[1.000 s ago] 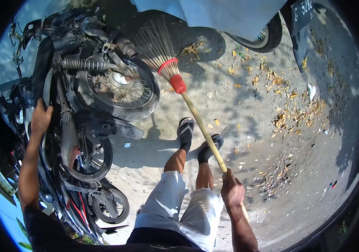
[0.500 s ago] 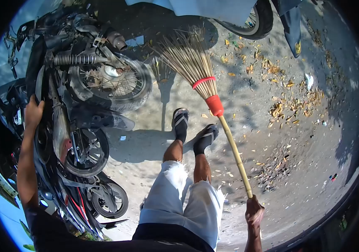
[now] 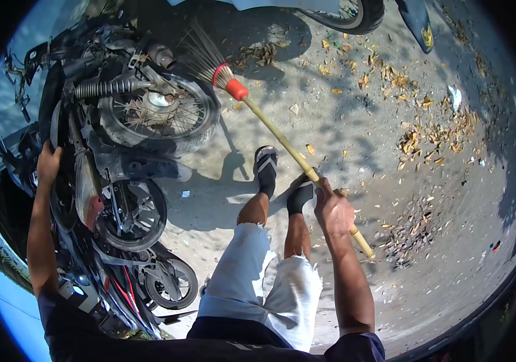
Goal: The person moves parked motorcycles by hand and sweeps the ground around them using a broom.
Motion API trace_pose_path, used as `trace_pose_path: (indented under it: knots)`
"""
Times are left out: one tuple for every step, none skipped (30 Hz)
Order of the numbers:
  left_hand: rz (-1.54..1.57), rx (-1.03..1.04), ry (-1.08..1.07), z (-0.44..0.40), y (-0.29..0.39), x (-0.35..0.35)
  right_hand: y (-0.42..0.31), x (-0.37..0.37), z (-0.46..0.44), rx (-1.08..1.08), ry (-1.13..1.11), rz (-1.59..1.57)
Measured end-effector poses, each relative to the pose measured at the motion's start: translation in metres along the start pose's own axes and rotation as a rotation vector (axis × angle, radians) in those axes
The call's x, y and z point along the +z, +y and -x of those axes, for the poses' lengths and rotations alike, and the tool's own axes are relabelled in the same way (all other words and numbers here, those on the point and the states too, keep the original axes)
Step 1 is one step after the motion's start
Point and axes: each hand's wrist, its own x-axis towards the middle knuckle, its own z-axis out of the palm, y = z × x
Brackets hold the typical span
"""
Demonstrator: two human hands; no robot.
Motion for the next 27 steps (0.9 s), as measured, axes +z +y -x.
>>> trace_pose_path:
  knots:
    - [0.004,0.002,0.0,0.001,-0.001,0.001,0.033,0.002,0.015,-0.059,0.069,-0.064]
    - [0.011,0.005,0.002,0.001,0.0,0.0,0.052,-0.016,0.037,0.07,-0.029,-0.003]
    - [-0.006,-0.032,-0.023,0.005,0.01,-0.007,0.076,-0.031,0.06,0.108,-0.041,-0.013]
    - [-0.006,-0.035,-0.023,0.004,0.01,-0.007,0.099,-0.051,0.088,0.115,-0.031,-0.039]
    - [-0.006,-0.038,-0.024,0.005,0.01,-0.006,0.116,-0.071,0.114,0.102,-0.016,-0.066]
    - [-0.008,-0.038,-0.028,0.005,0.009,-0.004,0.129,-0.087,0.134,0.075,-0.001,-0.088]
    - [-0.007,-0.031,-0.013,0.004,0.007,-0.001,0.138,-0.1,0.147,0.049,0.009,-0.107]
    - [-0.008,-0.036,-0.019,0.004,0.01,-0.002,0.145,-0.109,0.155,0.002,0.012,-0.121]
    - [-0.011,-0.044,-0.023,0.006,0.013,-0.005,0.148,-0.107,0.153,-0.018,0.046,-0.124]
    - [-0.017,-0.052,-0.026,0.008,0.016,-0.008,0.15,-0.101,0.15,-0.039,0.077,-0.13]
    - [-0.014,-0.06,-0.032,0.008,0.016,-0.009,0.146,-0.096,0.144,-0.059,0.108,-0.139]
    - [-0.014,-0.066,-0.038,0.008,0.016,-0.008,0.141,-0.085,0.128,-0.086,0.11,-0.09]
    - [-0.016,-0.071,-0.043,0.007,0.016,-0.008,0.128,-0.076,0.104,-0.072,0.023,-0.064]
    - [-0.017,-0.071,-0.041,0.006,0.016,-0.007,0.109,-0.062,0.076,-0.15,0.121,-0.11]
    - [-0.02,-0.07,-0.041,0.005,0.015,-0.007,0.083,-0.053,0.048,-0.042,0.041,-0.087]
    - [-0.026,-0.067,-0.042,0.005,0.015,-0.007,0.064,-0.028,0.022,-0.1,0.148,-0.107]
    - [-0.04,-0.067,-0.045,0.006,0.016,-0.009,0.035,-0.016,-0.004,-0.035,0.077,-0.096]
    - [-0.045,-0.058,-0.029,0.005,0.017,-0.009,0.024,0.017,-0.031,-0.136,0.154,-0.176]
    - [-0.049,-0.05,-0.018,0.006,0.016,-0.009,-0.007,0.021,-0.055,-0.173,0.163,-0.125]
    - [-0.05,-0.042,-0.006,0.006,0.016,-0.008,-0.027,0.027,-0.079,-0.233,0.137,-0.104]
    - [-0.045,-0.033,-0.016,0.004,0.012,-0.007,-0.039,0.028,-0.101,-0.244,0.104,-0.029]
    - [-0.049,-0.03,-0.018,0.004,0.012,-0.005,-0.047,0.027,-0.118,-0.257,0.073,0.047]
    - [-0.05,-0.028,-0.018,0.003,0.011,-0.005,-0.043,0.02,-0.132,-0.311,0.13,0.075]
    - [-0.046,-0.03,-0.013,0.003,0.01,-0.006,-0.032,0.008,-0.142,-0.369,0.193,0.107]
    - [-0.055,-0.041,0.004,0.005,0.014,-0.008,-0.017,-0.012,-0.142,-0.36,0.193,0.119]
    - [-0.055,-0.051,-0.006,0.007,0.018,-0.01,0.002,-0.031,-0.138,-0.339,0.196,0.133]
    - [-0.052,-0.062,-0.017,0.008,0.021,-0.011,0.029,-0.047,-0.12,-0.308,0.19,0.149]
